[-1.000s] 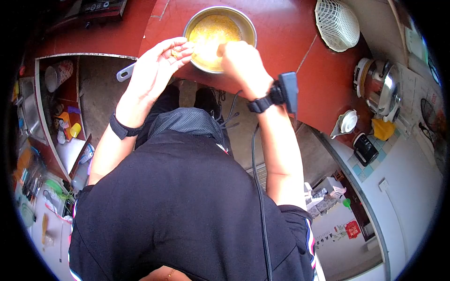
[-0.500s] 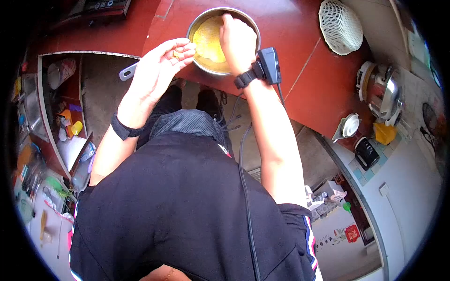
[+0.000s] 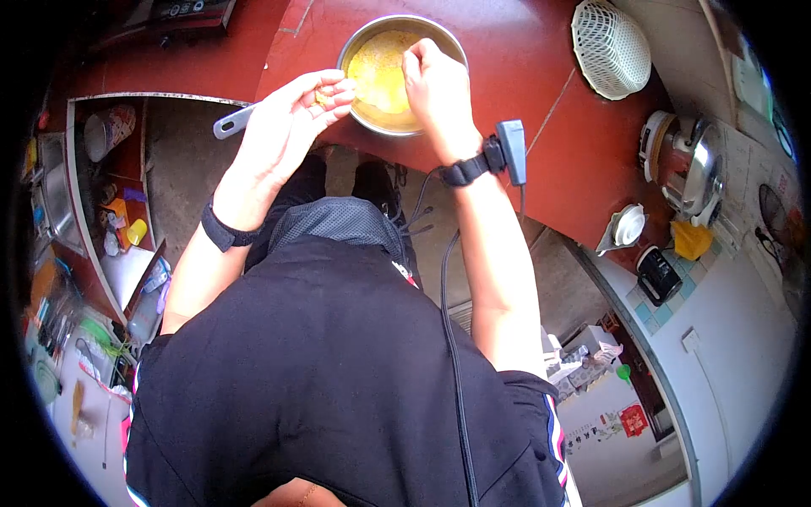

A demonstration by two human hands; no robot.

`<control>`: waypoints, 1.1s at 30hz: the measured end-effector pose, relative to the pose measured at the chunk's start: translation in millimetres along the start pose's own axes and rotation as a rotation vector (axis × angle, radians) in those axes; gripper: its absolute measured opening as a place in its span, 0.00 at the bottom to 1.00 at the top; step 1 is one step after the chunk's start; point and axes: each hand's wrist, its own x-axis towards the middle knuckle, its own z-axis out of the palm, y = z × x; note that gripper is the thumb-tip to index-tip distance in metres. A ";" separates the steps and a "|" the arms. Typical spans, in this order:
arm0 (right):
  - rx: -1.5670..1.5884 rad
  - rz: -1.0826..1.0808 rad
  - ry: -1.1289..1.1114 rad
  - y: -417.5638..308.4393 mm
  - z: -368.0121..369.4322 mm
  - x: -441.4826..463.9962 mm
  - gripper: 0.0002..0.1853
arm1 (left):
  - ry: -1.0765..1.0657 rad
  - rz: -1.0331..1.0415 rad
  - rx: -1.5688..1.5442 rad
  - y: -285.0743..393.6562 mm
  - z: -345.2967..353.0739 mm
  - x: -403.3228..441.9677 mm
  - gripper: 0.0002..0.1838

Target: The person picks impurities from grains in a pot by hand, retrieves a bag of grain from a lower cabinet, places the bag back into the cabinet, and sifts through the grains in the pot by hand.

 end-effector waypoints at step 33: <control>0.073 -0.012 0.043 2.3 -7.5 -4.5 0.09 | -0.004 -0.044 -0.154 3.3 -19.5 -6.0 0.18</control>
